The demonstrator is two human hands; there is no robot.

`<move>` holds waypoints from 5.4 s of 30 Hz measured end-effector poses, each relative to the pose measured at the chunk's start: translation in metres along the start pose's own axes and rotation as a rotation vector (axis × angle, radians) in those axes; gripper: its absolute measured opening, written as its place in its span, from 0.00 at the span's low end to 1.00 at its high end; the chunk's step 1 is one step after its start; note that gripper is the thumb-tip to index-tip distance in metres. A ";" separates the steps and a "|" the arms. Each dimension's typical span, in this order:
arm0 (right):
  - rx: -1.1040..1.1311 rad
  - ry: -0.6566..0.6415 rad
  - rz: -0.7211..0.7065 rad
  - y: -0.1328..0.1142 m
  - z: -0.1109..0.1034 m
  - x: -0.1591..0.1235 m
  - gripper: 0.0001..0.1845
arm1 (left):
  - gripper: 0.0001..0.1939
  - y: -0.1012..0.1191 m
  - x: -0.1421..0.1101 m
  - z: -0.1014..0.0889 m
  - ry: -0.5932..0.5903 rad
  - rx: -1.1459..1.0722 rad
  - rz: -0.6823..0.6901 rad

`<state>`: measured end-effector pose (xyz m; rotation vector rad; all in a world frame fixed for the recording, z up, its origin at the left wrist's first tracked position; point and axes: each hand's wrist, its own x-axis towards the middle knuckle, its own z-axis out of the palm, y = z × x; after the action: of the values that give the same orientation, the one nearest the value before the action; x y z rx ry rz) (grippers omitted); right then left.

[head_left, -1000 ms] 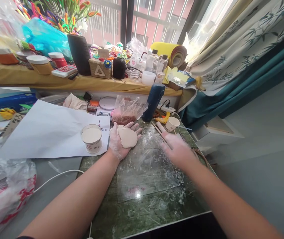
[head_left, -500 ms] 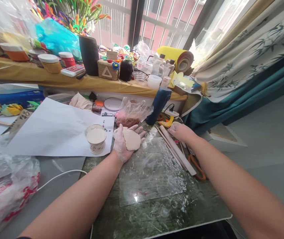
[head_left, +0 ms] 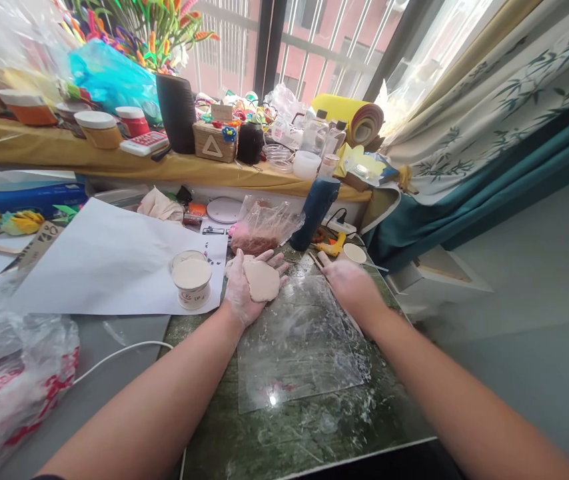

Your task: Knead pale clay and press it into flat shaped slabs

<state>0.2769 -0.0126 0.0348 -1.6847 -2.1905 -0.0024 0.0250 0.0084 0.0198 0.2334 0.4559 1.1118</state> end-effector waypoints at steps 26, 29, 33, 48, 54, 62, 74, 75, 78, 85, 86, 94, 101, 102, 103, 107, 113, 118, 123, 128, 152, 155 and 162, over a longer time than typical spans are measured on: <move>0.323 -0.454 -0.141 -0.105 0.010 -0.106 0.41 | 0.34 0.004 -0.003 -0.001 -0.067 -0.018 -0.010; 0.394 -0.373 0.049 -0.073 0.007 -0.104 0.37 | 0.34 0.004 -0.005 0.001 -0.062 -0.013 -0.008; 0.812 -0.087 0.296 -0.071 0.018 -0.087 0.27 | 0.33 0.002 -0.011 0.005 -0.087 -0.018 -0.014; 2.005 -0.192 0.507 -0.110 0.034 -0.031 0.20 | 0.40 0.004 -0.032 0.043 -0.321 0.311 -0.026; 2.015 -0.178 0.439 -0.103 0.029 -0.034 0.23 | 0.37 -0.003 -0.021 0.031 -0.222 0.503 -0.165; 2.125 -0.215 0.451 -0.096 0.021 -0.034 0.22 | 0.32 0.000 -0.013 0.025 -0.222 0.604 -0.239; 0.697 0.036 -0.059 -0.053 0.017 -0.054 0.19 | 0.15 0.026 -0.022 0.029 -0.076 0.862 0.012; 0.623 -0.029 -0.154 -0.052 0.016 -0.056 0.20 | 0.14 0.024 -0.025 0.026 -0.078 0.873 0.018; 0.452 -0.191 -0.339 -0.052 0.014 -0.064 0.19 | 0.13 0.017 -0.032 0.017 -0.111 0.802 0.050; 0.674 -0.063 -0.137 -0.056 0.001 -0.082 0.21 | 0.08 -0.002 -0.022 -0.001 -0.110 0.834 0.191; 0.822 0.007 -0.024 -0.059 -0.002 -0.080 0.17 | 0.07 -0.006 -0.019 -0.004 -0.094 0.846 0.220; 1.821 -0.016 0.652 -0.105 0.016 -0.029 0.29 | 0.21 -0.005 -0.008 -0.012 -0.009 0.930 0.184; 1.822 0.057 0.604 -0.113 0.024 -0.005 0.26 | 0.22 0.002 -0.005 -0.010 0.020 0.743 0.187; 1.817 0.022 0.628 -0.115 0.027 -0.001 0.26 | 0.23 0.003 -0.005 -0.009 0.006 0.702 0.180; 1.799 -0.025 0.678 -0.118 0.031 0.004 0.27 | 0.24 0.004 -0.005 -0.008 -0.004 0.665 0.175; 1.698 -0.097 0.799 -0.132 0.049 0.015 0.27 | 0.24 0.006 -0.006 -0.007 0.008 0.611 0.198; 1.591 -0.093 0.651 -0.144 0.059 0.013 0.30 | 0.27 0.007 -0.006 -0.008 -0.017 0.564 0.192; 1.734 -0.135 0.509 -0.141 0.057 0.008 0.28 | 0.28 0.008 -0.005 -0.008 -0.028 0.520 0.168; 1.778 -0.171 0.491 -0.140 0.046 -0.004 0.30 | 0.28 0.008 -0.007 -0.007 -0.050 0.540 0.158; 1.782 -0.196 0.450 -0.140 0.045 -0.014 0.29 | 0.27 0.008 -0.010 -0.005 -0.068 0.598 0.157; 1.585 0.222 0.656 -0.088 0.037 -0.014 0.30 | 0.28 0.007 -0.007 -0.002 -0.007 0.694 0.171; 1.484 0.198 0.606 -0.091 0.037 -0.014 0.32 | 0.28 0.007 -0.006 -0.003 -0.014 0.702 0.172; 1.423 0.031 0.542 -0.107 0.040 -0.017 0.34 | 0.28 0.007 -0.005 -0.002 -0.012 0.714 0.161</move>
<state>0.1693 -0.0496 0.0168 -1.2005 -0.9879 1.2846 0.0167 0.0068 0.0220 0.9138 0.8253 1.0670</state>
